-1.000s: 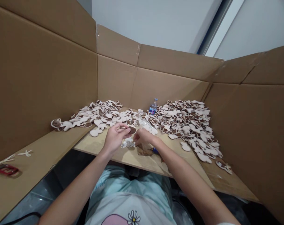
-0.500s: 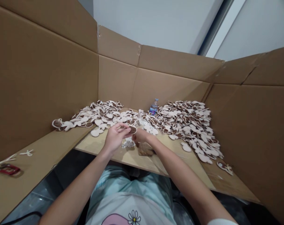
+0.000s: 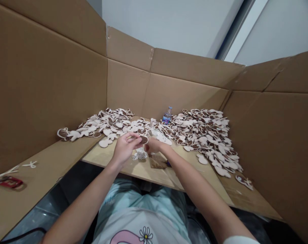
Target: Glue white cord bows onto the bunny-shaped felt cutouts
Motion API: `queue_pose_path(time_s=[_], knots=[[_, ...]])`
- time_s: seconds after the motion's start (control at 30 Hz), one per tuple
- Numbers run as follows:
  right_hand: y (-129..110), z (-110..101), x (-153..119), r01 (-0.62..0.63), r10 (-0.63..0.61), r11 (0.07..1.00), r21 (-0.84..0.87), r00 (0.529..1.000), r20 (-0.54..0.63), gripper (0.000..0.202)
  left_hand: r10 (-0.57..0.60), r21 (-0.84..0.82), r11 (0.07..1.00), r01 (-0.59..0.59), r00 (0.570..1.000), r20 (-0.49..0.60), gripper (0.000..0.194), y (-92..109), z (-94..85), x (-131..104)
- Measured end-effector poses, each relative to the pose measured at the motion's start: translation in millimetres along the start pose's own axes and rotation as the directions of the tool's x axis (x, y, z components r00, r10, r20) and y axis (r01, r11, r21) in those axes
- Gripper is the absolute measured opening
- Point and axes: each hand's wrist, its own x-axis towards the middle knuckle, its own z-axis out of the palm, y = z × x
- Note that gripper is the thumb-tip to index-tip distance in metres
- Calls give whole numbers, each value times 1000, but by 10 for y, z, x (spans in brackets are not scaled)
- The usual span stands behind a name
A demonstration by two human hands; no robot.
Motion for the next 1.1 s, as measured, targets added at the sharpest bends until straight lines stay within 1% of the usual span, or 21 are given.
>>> queue_pose_path(time_s=[0.2, 0.4, 0.63, 0.83, 1.1], knots=[[3, 36, 24, 16, -16, 1000, -7, 1000, 19, 27, 3, 6, 1000, -3, 1000, -4, 22, 3, 3, 6], [18, 44, 42, 55, -55, 998, 23, 998, -23, 27, 1, 6, 1000, -1, 1000, -6, 21, 15, -22, 18], [90, 72, 66, 85, -79, 990, 113, 995, -57, 29, 7, 8, 1000, -7, 1000, -5, 21, 34, -18, -2], [105, 116, 101, 90, -72, 980, 178, 992, -105, 31, 8, 7, 1000, -8, 1000, -5, 22, 49, -16, -1], [98, 130, 70, 90, -57, 970, 224, 987, -149, 30, 7, 10, 1000, -7, 1000, -5, 20, 44, -17, -4]])
